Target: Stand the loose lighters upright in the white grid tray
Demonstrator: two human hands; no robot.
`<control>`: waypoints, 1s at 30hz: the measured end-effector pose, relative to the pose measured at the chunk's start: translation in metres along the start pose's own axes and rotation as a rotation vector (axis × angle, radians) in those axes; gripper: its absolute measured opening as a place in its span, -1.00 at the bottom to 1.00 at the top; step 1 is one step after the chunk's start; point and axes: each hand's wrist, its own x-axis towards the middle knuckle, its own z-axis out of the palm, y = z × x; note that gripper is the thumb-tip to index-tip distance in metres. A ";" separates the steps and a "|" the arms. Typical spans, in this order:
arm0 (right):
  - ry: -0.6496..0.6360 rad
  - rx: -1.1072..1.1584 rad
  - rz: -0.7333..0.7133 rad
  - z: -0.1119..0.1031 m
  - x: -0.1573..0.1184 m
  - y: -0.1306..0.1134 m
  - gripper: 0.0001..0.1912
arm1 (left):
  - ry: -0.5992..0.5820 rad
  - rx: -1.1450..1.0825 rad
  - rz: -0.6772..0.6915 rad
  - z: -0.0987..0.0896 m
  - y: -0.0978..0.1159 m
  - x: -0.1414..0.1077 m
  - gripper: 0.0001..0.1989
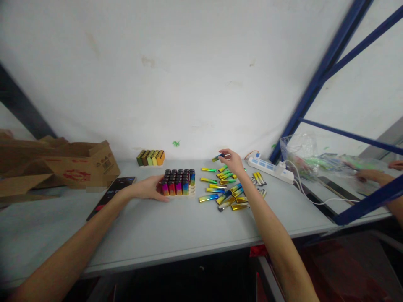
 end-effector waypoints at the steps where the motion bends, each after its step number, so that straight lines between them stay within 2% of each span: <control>1: 0.041 0.152 0.050 -0.001 -0.005 -0.006 -0.56 | 0.000 0.000 -0.002 0.000 -0.001 0.000 -0.15; 3: 0.106 0.391 0.126 -0.001 -0.015 -0.020 -0.50 | -0.001 -0.004 -0.008 0.001 -0.004 0.001 -0.16; 6: 0.113 0.575 0.171 0.003 -0.029 -0.042 -0.55 | 0.008 -0.011 -0.007 0.003 -0.008 0.002 -0.18; 9: 0.018 0.636 0.166 0.016 -0.041 -0.062 -0.56 | 0.016 -0.022 0.001 0.003 -0.007 0.002 -0.17; 13: -0.184 0.665 0.185 0.044 -0.060 -0.077 -0.52 | -0.001 -0.033 0.004 0.000 0.000 0.000 -0.14; 16: -0.252 0.591 0.206 0.061 -0.073 -0.077 -0.52 | -0.007 -0.039 0.010 -0.001 0.004 -0.001 -0.16; 23: -0.048 0.073 0.026 0.074 -0.084 -0.064 -0.45 | -0.018 -0.084 0.028 0.002 -0.002 0.001 -0.15; 26: 0.001 -0.029 0.037 0.077 -0.084 -0.062 -0.50 | -0.003 -0.062 0.023 0.002 -0.002 0.001 -0.14; 30: 0.005 -0.085 0.017 0.080 -0.086 -0.064 -0.60 | -0.010 -0.045 0.011 0.001 -0.001 0.001 -0.13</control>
